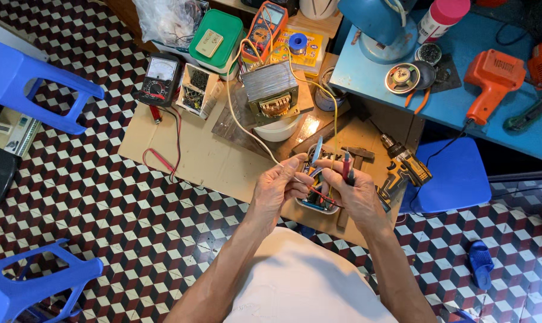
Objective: The person uses a cordless drill to remove screws from a metal transformer, then uses a multimeter to test continuity across several wires connected to the transformer. The person strips wire ends with a utility knife and repeatedly probes different wire pairs with the multimeter leads.
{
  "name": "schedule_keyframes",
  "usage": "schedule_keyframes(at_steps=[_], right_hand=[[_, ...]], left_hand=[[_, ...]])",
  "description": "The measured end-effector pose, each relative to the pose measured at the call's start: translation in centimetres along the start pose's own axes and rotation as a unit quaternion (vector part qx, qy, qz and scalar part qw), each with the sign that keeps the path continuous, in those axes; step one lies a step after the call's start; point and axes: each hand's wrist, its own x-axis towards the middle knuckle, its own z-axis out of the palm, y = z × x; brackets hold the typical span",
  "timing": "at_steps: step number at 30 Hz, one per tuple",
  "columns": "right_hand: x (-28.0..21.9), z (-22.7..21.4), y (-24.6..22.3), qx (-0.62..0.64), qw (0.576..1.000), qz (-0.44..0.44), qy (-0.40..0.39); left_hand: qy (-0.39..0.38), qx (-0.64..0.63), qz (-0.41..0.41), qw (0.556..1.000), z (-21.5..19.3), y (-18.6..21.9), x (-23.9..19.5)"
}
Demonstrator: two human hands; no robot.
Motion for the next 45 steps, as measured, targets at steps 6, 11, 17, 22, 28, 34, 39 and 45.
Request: schedule_keyframes(at_steps=[6, 11, 17, 22, 28, 34, 39, 45], right_hand=[[0.0, 0.3, 0.1, -0.049, 0.998, -0.003, 0.031], [-0.6, 0.4, -0.1, -0.033, 0.993, -0.102, -0.038], [-0.6, -0.3, 0.2, -0.178, 0.968, -0.176, -0.032], [-2.0, -0.9, -0.3, -0.049, 0.986, 0.017, 0.156], [-5.6, 1.8, 1.0, -0.045, 0.984, -0.071, 0.159], [-4.7, 2.4, 1.3, -0.022, 0.996, -0.064, 0.064], [-4.4, 2.7, 1.5, 0.0, 0.997, -0.02, 0.079], [-3.8, 2.6, 2.1, -0.015, 0.999, 0.018, 0.038]], left_hand=[[-0.036, 0.085, -0.093, 0.991, -0.1, -0.5, -0.5], [-0.051, 0.138, -0.058, 0.987, 0.1, -1.5, -0.2], [-0.056, 0.213, 0.005, 0.975, 0.6, -2.3, 0.8], [-0.011, -0.04, -0.039, 0.998, 0.9, -1.6, 1.6], [0.002, -0.152, -0.028, 0.988, 1.5, -1.1, 2.2], [0.02, -0.147, -0.019, 0.989, 1.7, -1.1, 2.0], [0.047, -0.099, 0.013, 0.994, 2.1, -1.4, 1.7], [0.096, -0.086, 0.007, 0.992, 2.6, -1.1, 1.6]])
